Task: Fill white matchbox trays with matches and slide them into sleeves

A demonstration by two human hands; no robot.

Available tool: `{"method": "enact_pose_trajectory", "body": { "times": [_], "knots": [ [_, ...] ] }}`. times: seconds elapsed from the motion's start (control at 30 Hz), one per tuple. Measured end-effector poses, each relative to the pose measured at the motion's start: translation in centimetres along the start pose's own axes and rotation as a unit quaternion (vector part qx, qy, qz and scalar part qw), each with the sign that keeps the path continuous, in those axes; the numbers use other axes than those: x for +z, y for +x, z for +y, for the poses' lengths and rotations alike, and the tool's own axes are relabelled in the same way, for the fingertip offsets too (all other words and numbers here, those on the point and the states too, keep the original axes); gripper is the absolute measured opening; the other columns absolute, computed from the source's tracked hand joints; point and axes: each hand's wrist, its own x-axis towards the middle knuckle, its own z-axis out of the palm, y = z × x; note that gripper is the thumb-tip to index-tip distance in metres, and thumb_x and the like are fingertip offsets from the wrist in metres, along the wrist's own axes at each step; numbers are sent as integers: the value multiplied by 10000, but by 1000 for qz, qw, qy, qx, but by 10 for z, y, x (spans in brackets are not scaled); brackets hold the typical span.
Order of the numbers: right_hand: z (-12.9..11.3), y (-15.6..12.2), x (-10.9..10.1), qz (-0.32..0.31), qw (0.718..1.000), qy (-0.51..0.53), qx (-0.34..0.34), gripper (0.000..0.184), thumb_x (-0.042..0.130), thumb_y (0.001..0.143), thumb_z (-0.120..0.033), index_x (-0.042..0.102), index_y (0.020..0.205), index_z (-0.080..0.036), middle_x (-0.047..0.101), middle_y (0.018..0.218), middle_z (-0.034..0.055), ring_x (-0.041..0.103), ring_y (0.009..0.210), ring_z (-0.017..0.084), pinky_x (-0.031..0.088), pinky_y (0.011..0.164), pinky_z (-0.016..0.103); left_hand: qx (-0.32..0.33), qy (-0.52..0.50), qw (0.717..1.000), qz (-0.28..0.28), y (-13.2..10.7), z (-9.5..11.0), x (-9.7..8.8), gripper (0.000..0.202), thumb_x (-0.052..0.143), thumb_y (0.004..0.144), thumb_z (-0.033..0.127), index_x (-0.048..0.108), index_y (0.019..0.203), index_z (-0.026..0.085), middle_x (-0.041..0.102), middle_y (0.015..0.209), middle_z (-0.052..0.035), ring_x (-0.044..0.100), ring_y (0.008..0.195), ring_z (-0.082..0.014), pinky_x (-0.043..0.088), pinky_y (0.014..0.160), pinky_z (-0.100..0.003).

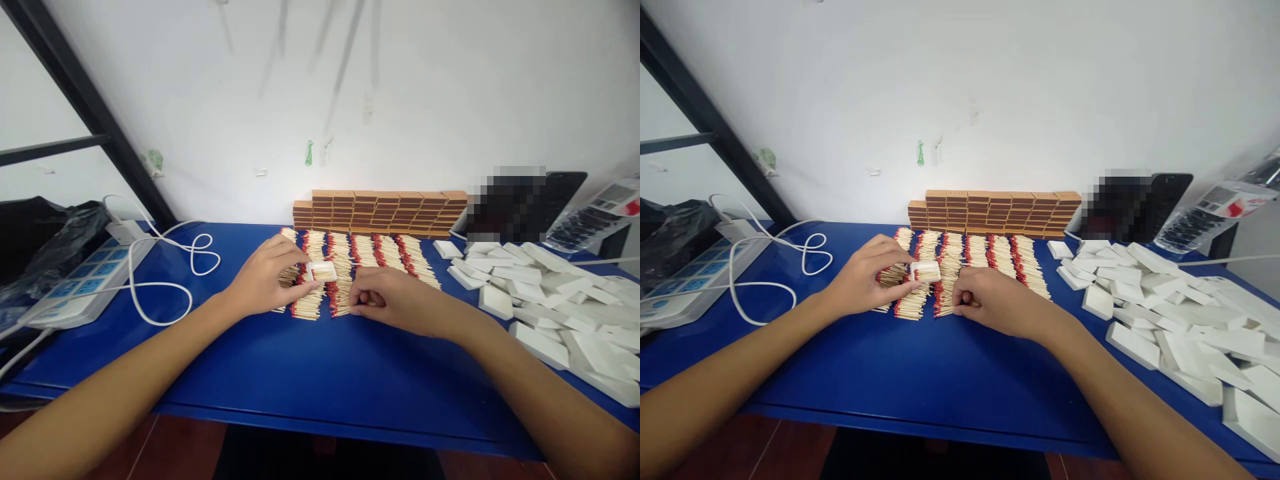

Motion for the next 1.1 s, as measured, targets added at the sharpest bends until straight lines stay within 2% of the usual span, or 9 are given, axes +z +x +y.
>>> {"method": "enact_pose_trajectory", "body": {
  "times": [0.5,0.7,0.9,1.1],
  "knots": [
    [0,-1,0,-7,1000,1,18,83,637,888,-158,700,882,-212,653,848,14,569,750,153,436,664,278,3,-3,1000,-12,1,0,0,303,759,922,414,727,1090,164,749,957,-92,644,928,-242,533,899,-432],
    [-6,-2,-2,14,1000,-2,11,61,643,879,-175,672,840,-212,638,818,5,559,720,146,429,636,274,-6,-3,1000,-14,0,0,0,302,756,919,422,730,1097,179,754,981,-88,641,954,-247,531,900,-436],
    [-11,-4,-1,-20,1000,1,12,87,625,862,-148,671,839,-218,668,838,15,574,726,157,429,634,284,-4,-11,1000,-17,1,0,0,300,756,920,418,734,1100,179,756,972,-90,646,938,-244,535,912,-440],
    [-9,-3,2,-15,1000,-5,8,64,634,875,-167,659,854,-222,659,839,11,567,735,155,425,634,283,-11,-7,1000,-18,0,1,0,302,760,917,427,734,1104,191,759,991,-84,652,958,-251,533,905,-437]
  ]
}}
